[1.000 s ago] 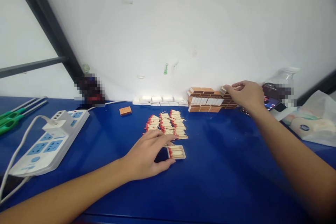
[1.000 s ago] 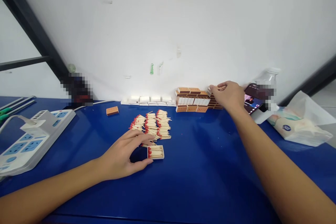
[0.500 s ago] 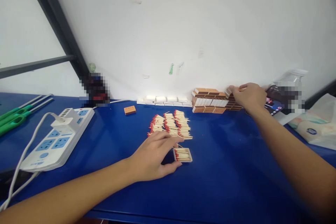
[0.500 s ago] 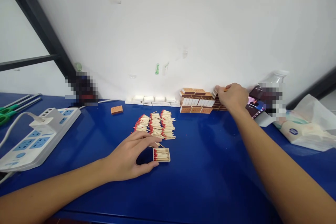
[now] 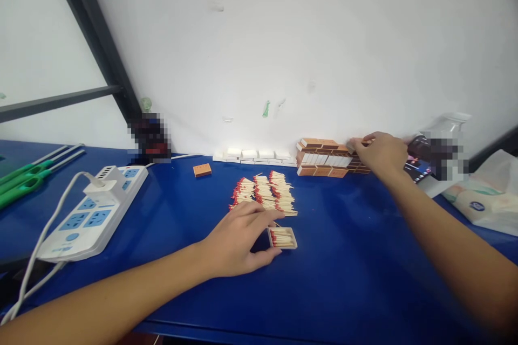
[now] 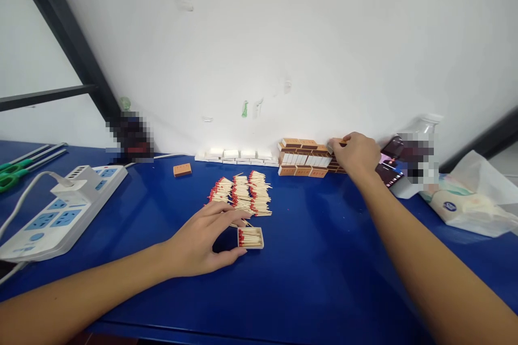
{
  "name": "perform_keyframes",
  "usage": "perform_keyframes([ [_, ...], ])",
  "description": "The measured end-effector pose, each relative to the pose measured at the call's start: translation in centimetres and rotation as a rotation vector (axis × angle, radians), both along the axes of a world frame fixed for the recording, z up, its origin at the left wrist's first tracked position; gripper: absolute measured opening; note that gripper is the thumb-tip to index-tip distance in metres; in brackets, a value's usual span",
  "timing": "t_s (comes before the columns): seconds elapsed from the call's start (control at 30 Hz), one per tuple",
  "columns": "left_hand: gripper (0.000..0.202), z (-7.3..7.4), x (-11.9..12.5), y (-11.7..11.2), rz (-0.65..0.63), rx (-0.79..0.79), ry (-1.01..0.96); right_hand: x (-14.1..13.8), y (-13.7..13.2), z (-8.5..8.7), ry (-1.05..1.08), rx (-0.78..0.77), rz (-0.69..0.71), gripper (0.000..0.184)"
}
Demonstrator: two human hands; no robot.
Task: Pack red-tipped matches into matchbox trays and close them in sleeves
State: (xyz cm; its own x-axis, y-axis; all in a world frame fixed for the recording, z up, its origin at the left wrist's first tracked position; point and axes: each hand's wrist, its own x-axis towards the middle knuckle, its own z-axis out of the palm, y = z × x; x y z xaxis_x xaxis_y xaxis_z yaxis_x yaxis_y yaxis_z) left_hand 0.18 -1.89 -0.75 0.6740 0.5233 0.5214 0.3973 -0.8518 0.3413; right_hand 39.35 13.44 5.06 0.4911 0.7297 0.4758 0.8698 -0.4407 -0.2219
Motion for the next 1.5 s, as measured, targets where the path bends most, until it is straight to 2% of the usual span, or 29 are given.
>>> perform_keyframes([
  [0.13,0.055,0.0,0.0,-0.1,-0.007,0.008,-0.007,-0.2,-0.1,0.3,-0.048,-0.012,-0.007,0.047],
  [0.43,0.055,0.0,0.0,-0.1,-0.011,0.011,-0.012,-1.1,-1.1,1.1,-0.123,-0.08,0.07,0.045],
  [0.67,0.055,0.0,0.0,-0.1,-0.001,0.016,-0.004,-1.5,-0.8,1.4,-0.234,-0.186,0.108,0.044],
  [0.8,0.055,-0.1,0.0,0.0,-0.012,0.025,-0.006,-1.8,-0.8,2.3,-0.297,-0.211,0.114,0.039],
  [0.9,0.055,-0.3,0.0,0.0,-0.011,0.029,-0.014,-2.6,-2.3,3.4,-0.345,-0.184,0.085,0.038],
  [0.97,0.054,-0.3,0.0,0.1,-0.004,0.031,-0.013,-3.9,-4.5,3.6,-0.387,-0.144,0.066,0.039],
  [1.07,0.054,-0.2,0.0,0.1,0.016,0.035,-0.02,-6.5,-9.0,2.3,-0.515,-0.053,0.109,0.043],
  [1.13,0.052,0.0,0.1,0.1,0.035,0.044,-0.033,-8.4,-11.9,0.5,-0.536,-0.06,0.2,0.042],
  [1.2,0.05,0.1,0.1,0.2,0.051,0.054,-0.049,-10.0,-13.9,-1.6,-0.524,-0.091,0.365,0.04],
  [1.3,0.049,0.2,0.0,0.3,0.06,0.059,-0.063,-11.3,-14.9,-3.8,-0.486,-0.132,0.533,0.034],
  [1.4,0.051,0.1,-0.1,0.6,0.08,0.06,-0.05,-10.9,-14.2,-4.1,-0.398,-0.143,0.646,0.037],
  [1.5,0.051,0.2,-0.1,0.7,0.09,0.073,-0.04,-9.1,-13.3,-3.3,-0.169,-0.195,0.868,0.038],
])
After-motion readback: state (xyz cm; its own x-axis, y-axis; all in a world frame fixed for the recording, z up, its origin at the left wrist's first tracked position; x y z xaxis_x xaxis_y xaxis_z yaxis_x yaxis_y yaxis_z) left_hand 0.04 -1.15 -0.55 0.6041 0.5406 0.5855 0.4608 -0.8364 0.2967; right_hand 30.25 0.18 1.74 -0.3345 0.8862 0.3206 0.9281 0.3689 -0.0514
